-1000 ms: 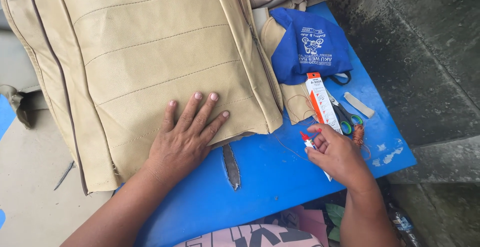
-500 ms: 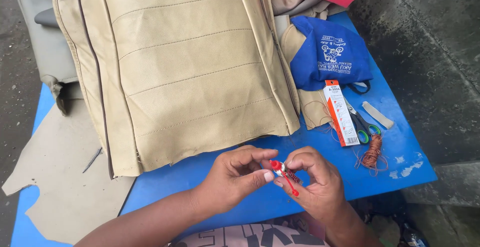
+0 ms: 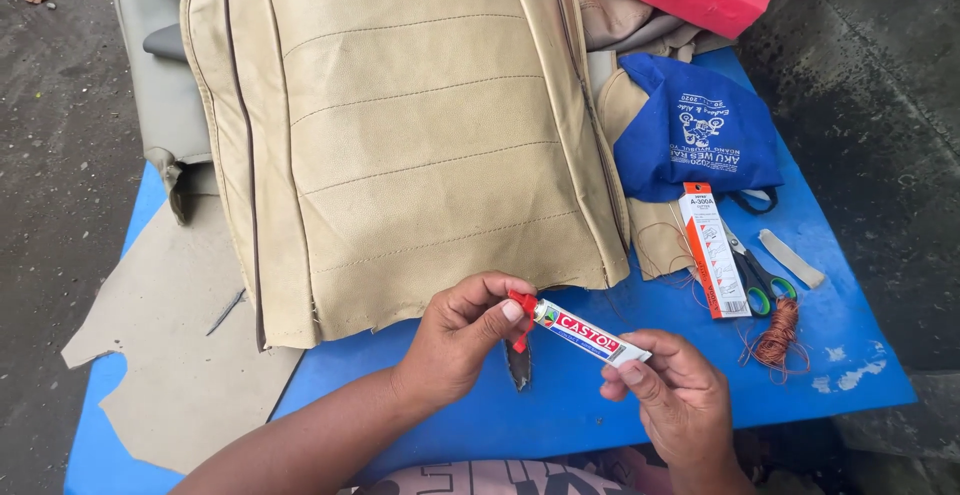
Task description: Hand-sewing the edge of a tan leather seat cover using a needle and thread
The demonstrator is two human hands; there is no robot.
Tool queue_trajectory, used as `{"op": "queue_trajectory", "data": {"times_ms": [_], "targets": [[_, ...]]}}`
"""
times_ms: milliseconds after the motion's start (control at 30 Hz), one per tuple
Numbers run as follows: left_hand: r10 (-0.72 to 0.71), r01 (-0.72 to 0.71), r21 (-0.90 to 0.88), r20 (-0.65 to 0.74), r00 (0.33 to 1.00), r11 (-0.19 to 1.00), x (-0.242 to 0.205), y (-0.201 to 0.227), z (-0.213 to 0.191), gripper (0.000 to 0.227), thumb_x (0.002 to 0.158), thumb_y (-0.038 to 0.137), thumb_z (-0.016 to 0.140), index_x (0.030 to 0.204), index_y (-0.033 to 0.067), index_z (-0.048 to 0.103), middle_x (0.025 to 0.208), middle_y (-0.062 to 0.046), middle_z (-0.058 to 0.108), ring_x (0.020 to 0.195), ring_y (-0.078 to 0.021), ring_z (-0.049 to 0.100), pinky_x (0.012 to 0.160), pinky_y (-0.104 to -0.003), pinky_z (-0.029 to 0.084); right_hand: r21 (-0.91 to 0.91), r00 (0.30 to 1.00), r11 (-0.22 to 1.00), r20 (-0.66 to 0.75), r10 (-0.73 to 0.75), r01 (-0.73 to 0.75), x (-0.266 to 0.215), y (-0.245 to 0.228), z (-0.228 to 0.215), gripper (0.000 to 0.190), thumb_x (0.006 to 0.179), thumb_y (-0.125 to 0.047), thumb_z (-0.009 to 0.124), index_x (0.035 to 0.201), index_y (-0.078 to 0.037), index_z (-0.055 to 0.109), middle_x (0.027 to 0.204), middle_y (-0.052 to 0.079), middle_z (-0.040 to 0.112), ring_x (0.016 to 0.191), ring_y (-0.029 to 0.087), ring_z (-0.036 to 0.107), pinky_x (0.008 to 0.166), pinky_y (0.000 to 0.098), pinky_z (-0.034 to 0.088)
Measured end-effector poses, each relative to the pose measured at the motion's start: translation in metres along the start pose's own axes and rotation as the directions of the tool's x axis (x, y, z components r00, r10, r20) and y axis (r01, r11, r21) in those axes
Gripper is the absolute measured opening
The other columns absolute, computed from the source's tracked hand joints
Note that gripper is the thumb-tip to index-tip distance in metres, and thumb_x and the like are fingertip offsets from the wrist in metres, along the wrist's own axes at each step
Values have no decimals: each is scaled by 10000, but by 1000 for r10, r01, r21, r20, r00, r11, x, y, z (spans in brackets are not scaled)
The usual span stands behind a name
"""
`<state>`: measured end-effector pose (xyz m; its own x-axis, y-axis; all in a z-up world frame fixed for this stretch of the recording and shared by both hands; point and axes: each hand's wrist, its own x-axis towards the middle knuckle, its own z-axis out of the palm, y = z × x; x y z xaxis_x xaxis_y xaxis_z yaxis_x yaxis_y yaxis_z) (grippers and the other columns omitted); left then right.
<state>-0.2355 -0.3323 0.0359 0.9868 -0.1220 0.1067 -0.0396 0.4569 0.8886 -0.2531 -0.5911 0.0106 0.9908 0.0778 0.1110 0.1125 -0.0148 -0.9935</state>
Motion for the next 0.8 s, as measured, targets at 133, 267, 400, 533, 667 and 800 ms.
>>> {"op": "queue_trajectory", "data": {"times_ms": [133, 267, 400, 533, 667, 800], "targets": [[77, -77, 68, 5, 997, 995, 0, -1, -1, 183, 983, 142, 679, 1120, 24, 708, 900, -81, 715, 742, -146, 673, 670, -237, 578, -407, 902, 832, -42, -429, 376, -9, -19, 17, 286, 891, -177, 719, 1147, -53, 685, 856, 101, 796, 715, 147, 824, 680, 225, 682], [170, -174, 176, 41, 985, 969, 3, 9, -4, 153, 994, 160, 673, 1079, 36, 703, 891, -49, 700, 759, -116, 602, 672, -243, 501, -396, 904, 829, 6, -427, 394, -8, -12, 15, 283, 890, -192, 715, 1138, -61, 682, 918, 119, 794, 739, 157, 843, 653, 222, 701], [353, -433, 417, 258, 899, 799, 10, 24, -10, 206, 1059, 215, 560, 1144, 68, 677, 1046, -83, 673, 967, -203, 670, 892, -308, 547, 187, 998, 982, -60, -14, 25, -5, 16, 12, 266, 886, -102, 727, 1120, 22, 700, 856, 233, 769, 654, 291, 806, 529, 348, 700], [345, -463, 402, 333, 878, 790, 15, 24, -16, 230, 1079, 230, 537, 1163, 67, 676, 1070, -86, 656, 981, -200, 672, 901, -300, 550, 331, 992, 939, -52, 116, -93, 2, 30, 10, 250, 888, -82, 728, 1110, 19, 677, 796, 232, 745, 675, 293, 779, 506, 391, 680], [321, -406, 395, 266, 909, 824, 8, 21, -14, 330, 1057, 236, 571, 1343, 88, 641, 1078, -68, 649, 997, -186, 621, 929, -319, 495, 340, 998, 941, -62, 11, 11, -2, 25, 25, 259, 909, -87, 718, 1144, 4, 662, 1010, 218, 744, 786, 271, 793, 559, 387, 702], [137, -137, 89, 9, 991, 986, 6, 9, -10, 324, 902, 156, 781, 1183, 34, 675, 995, -56, 718, 911, -117, 665, 822, -248, 543, 111, 980, 975, -71, -187, 194, -5, 16, 33, 261, 912, -120, 710, 1154, -31, 671, 934, 224, 780, 682, 268, 826, 649, 370, 736]]}}
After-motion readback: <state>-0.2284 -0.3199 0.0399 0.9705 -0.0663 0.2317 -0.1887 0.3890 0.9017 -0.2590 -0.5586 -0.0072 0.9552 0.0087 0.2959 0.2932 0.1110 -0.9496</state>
